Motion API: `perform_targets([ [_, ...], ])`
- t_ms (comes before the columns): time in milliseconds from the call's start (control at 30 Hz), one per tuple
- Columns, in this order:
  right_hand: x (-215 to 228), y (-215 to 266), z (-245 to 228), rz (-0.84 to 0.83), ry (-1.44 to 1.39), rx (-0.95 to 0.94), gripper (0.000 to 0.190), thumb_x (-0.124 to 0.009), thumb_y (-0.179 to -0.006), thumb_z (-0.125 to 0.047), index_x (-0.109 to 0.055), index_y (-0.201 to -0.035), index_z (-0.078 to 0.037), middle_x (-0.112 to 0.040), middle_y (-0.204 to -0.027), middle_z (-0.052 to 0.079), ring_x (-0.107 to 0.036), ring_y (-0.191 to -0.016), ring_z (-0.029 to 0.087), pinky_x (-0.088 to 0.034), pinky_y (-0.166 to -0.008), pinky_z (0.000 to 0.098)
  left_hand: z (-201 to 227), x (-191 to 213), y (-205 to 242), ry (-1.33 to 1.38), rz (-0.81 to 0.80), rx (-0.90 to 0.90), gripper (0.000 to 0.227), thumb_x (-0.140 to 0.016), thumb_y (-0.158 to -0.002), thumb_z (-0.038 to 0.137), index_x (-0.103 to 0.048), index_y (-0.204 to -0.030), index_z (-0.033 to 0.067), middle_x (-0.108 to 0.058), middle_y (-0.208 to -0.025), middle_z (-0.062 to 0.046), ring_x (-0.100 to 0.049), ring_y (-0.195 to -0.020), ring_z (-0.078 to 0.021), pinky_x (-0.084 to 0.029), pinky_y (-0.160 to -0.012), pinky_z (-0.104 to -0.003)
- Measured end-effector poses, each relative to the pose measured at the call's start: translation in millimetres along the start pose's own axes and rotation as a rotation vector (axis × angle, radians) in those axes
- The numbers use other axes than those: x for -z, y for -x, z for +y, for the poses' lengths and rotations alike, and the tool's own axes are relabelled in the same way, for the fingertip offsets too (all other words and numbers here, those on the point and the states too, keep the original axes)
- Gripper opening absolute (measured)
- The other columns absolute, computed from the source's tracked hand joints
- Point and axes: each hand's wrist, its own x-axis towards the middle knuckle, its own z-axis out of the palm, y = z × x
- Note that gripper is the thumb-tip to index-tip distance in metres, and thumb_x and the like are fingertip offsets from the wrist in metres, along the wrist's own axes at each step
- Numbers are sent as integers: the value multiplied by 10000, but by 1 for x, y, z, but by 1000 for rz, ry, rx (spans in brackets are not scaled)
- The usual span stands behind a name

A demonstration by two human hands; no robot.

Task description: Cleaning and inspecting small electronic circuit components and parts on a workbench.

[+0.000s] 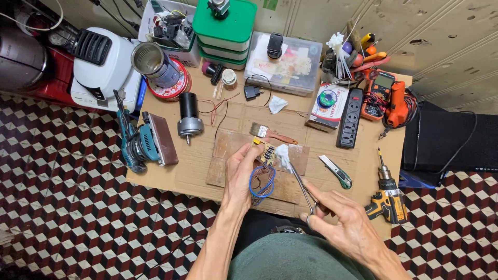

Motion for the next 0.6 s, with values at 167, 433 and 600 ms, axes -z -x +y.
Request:
perform_targets([
  [167,-14,-14,6,-47,59,13,789,-798,-731,-217,-581,-1488,-251,-623,-670,37,-630,-689,178,-531,-710,337,-24,14,-9,16,-9,-22,261,-649,-939,194,-729,-1093,-1,-706,-854,-23,-634,-674,-72,-531,-585,-221],
  [433,-90,-76,76,-202,203,-173,652,-704,-789,-322,-588,-1428,-263,-708,-813,118,-701,-816,287,-550,-808,416,-120,102,-120,-262,128,198,340,-697,-909,203,-614,-1187,25,-727,-924,-85,-697,-712,-140,-588,-593,-288],
  [600,-133,-106,116,-221,220,-188,660,-712,-805,-348,-570,-1441,-245,-710,-883,160,-701,-904,329,-540,-864,438,-192,158,-200,-517,141,120,340,-745,-876,208,-631,-1138,22,-740,-885,-106,-714,-690,-182,-589,-583,-335],
])
